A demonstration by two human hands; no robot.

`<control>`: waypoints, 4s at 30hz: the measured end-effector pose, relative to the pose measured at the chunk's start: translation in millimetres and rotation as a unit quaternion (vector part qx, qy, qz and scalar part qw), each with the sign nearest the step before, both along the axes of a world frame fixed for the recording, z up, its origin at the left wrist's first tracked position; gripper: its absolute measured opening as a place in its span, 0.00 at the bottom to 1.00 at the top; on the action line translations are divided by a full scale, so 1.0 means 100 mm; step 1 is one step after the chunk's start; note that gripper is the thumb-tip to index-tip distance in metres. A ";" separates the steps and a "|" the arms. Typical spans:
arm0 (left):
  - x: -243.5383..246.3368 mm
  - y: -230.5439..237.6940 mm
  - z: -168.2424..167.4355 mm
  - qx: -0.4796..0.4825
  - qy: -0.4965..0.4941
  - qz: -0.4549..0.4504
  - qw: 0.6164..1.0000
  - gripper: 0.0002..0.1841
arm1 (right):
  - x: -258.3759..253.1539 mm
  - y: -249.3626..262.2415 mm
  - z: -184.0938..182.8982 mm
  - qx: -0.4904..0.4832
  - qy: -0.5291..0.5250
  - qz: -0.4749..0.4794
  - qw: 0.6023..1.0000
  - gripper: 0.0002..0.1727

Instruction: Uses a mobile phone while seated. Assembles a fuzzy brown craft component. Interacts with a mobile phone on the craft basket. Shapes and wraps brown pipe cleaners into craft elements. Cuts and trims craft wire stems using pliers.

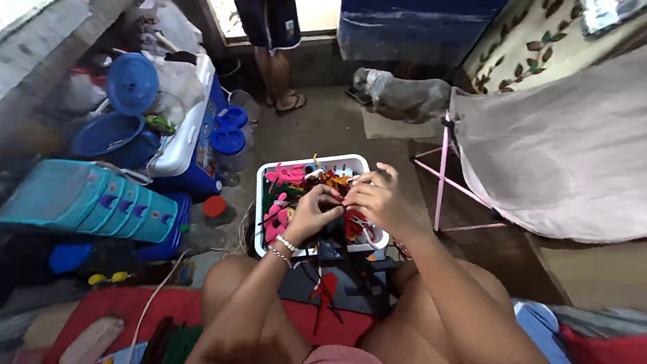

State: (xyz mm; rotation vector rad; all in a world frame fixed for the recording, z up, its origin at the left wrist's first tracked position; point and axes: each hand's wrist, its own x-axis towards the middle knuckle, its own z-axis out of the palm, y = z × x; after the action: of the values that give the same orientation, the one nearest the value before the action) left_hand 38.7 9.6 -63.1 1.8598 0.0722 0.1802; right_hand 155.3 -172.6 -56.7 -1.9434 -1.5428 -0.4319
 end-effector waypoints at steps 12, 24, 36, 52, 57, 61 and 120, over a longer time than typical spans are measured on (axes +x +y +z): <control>0.10 0.02 0.25 0.089 0.007 -0.107 0.990 0.22 | 0.01 -0.11 0.13 -0.013 -0.045 0.037 0.998 0.11; -0.19 0.23 0.21 0.032 0.013 -0.091 0.995 0.22 | -0.18 0.13 0.25 -0.063 -0.049 0.068 0.994 0.12; -0.27 0.05 0.13 0.043 0.029 -0.133 0.990 0.23 | -0.30 -0.11 0.13 -0.075 -0.013 0.071 0.995 0.10; -0.25 0.06 0.04 -0.049 0.073 -0.132 0.987 0.23 | -0.29 -0.12 0.18 -0.106 0.019 0.089 0.990 0.12; -0.23 0.09 0.08 -0.043 0.045 -0.089 0.994 0.20 | -0.21 -0.10 0.10 -0.055 0.003 0.071 0.996 0.12; -0.24 0.04 0.05 -0.022 0.012 -0.057 0.998 0.20 | -0.20 -0.15 0.09 -0.008 0.001 0.039 0.999 0.11; -0.13 -0.29 -0.15 -0.126 -0.088 0.244 0.958 0.22 | -0.59 0.23 -0.21 0.140 0.248 -0.128 0.950 0.11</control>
State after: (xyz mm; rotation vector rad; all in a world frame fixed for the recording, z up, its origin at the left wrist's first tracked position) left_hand 25.6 -19.4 -78.2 1.5364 0.4141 0.6477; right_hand 96.6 -149.8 -77.5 -1.8478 -0.8668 -0.2240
